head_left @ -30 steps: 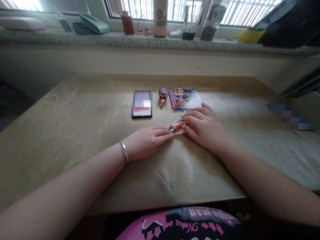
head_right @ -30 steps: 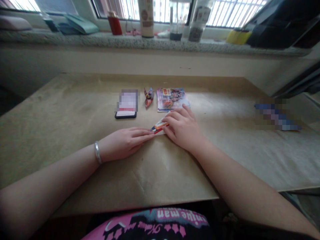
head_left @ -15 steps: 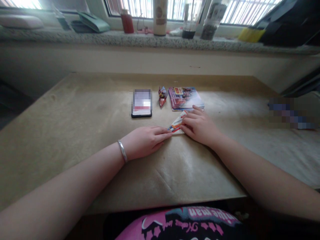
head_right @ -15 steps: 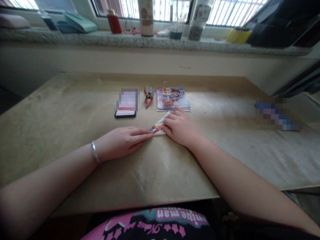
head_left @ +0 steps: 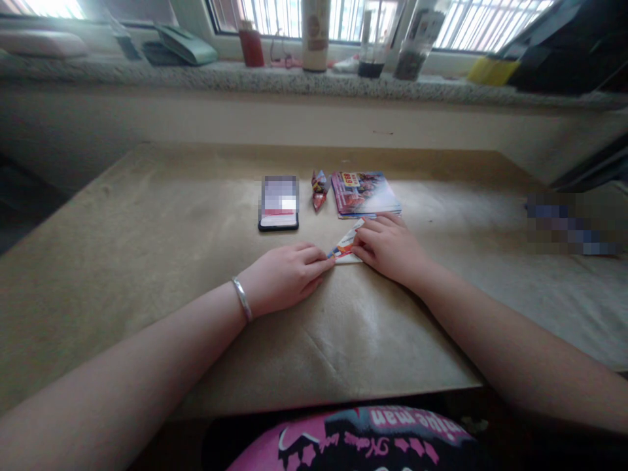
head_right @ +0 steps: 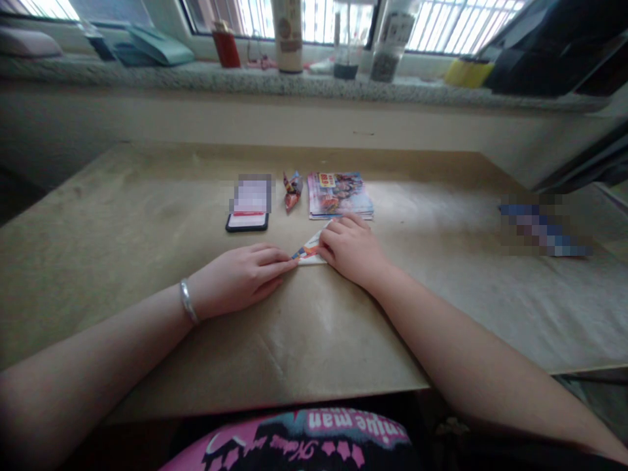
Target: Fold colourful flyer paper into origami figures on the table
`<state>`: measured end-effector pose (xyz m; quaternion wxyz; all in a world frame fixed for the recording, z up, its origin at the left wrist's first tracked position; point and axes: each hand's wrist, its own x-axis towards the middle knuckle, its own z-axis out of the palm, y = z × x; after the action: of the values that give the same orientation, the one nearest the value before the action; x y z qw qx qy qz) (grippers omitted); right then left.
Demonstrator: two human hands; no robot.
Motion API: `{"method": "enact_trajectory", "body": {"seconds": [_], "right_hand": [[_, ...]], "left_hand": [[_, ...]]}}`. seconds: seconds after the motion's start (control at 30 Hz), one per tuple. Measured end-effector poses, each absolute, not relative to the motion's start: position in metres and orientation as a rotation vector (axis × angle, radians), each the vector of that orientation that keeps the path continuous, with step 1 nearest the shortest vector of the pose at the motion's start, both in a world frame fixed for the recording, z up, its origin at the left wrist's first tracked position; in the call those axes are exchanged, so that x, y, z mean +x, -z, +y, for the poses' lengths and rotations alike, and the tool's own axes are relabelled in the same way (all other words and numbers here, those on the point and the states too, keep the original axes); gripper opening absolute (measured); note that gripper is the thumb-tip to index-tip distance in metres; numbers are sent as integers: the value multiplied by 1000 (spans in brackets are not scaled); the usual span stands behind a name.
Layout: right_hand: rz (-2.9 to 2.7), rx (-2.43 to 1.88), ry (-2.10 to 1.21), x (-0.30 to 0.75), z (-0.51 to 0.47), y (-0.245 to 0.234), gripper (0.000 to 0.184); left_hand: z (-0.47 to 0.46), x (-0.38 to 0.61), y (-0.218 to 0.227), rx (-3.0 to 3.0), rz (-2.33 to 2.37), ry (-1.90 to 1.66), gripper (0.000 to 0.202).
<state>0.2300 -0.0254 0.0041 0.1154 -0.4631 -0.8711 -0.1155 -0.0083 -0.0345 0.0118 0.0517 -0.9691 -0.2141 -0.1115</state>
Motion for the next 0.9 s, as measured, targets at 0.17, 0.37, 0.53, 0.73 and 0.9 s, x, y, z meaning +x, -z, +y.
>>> {"method": "enact_trajectory", "body": {"seconds": [0.17,0.37,0.53,0.73,0.9], "right_hand": [[-2588,-1326,647,219,-39,-10,28],[-2638,-1263,483,206,-42,-7,27],[-2592,-1294,-6,209,-25,2,24],[-2544,-1307,-190,215,-14,3,21],[-2509,-1374,-182,215,-14,4,21]], "left_hand": [[-34,-7,-12,-2939,-634,359,31],[-33,-9,-10,-2931,-602,382,32],[-32,-10,-10,-2931,-593,376,31],[-31,-9,-7,-2935,-598,379,30],[-32,-7,-6,-2921,-607,350,31]]}}
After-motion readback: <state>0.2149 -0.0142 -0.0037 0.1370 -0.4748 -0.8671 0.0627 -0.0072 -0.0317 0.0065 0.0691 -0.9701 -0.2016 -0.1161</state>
